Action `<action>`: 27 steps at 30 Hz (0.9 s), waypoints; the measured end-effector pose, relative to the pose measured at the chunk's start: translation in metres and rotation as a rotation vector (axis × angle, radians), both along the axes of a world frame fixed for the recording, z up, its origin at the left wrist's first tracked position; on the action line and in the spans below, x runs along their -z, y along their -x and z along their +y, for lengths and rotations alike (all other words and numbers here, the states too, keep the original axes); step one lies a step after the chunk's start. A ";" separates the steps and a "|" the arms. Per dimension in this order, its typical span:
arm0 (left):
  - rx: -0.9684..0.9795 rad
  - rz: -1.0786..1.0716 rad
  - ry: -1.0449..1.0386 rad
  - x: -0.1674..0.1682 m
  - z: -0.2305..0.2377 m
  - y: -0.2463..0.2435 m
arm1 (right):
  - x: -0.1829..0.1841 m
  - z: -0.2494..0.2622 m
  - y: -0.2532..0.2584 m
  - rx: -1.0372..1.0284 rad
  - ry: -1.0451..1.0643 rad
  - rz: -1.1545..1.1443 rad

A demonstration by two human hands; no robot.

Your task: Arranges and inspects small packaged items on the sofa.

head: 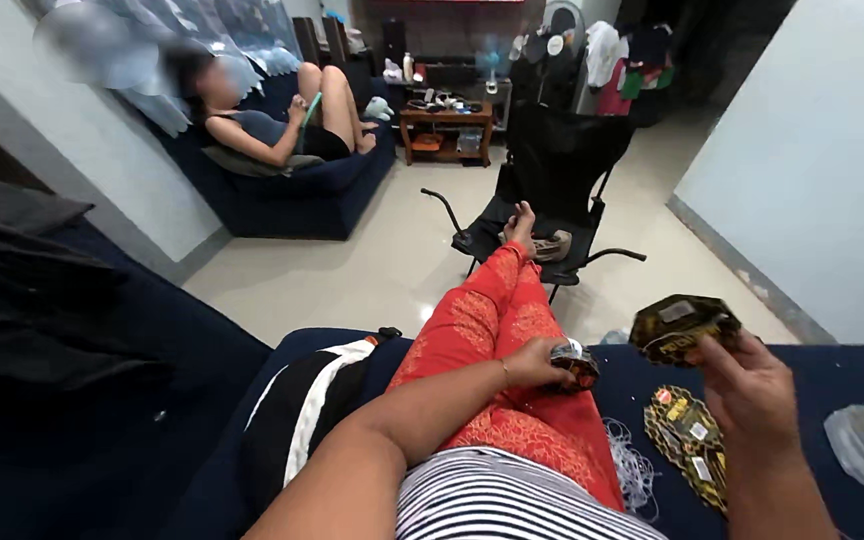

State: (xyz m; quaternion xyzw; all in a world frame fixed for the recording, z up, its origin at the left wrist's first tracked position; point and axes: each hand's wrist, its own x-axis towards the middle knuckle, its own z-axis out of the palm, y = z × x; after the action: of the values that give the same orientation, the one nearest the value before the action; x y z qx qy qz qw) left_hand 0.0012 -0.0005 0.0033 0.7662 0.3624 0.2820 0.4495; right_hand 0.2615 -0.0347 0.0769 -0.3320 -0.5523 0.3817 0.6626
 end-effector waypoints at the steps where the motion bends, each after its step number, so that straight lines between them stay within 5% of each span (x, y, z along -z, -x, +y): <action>1: -0.008 0.008 0.022 -0.003 -0.002 0.001 | 0.000 -0.001 0.003 -0.032 0.048 -0.019; 7: -0.042 0.001 0.124 -0.005 0.000 0.000 | 0.030 0.006 0.005 -0.086 0.288 -0.078; 19: -0.043 0.043 0.134 -0.005 0.008 0.004 | 0.070 0.006 0.006 -0.217 0.352 -0.310; 27: 0.006 0.025 0.052 -0.007 0.006 0.005 | 0.109 0.001 0.038 -0.072 0.236 -0.042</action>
State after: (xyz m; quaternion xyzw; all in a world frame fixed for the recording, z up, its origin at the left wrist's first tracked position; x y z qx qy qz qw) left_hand -0.0037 0.0053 0.0102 0.7588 0.3729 0.2615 0.4657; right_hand 0.2230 -0.0339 -0.0324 -0.3956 -0.5289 0.4604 0.5931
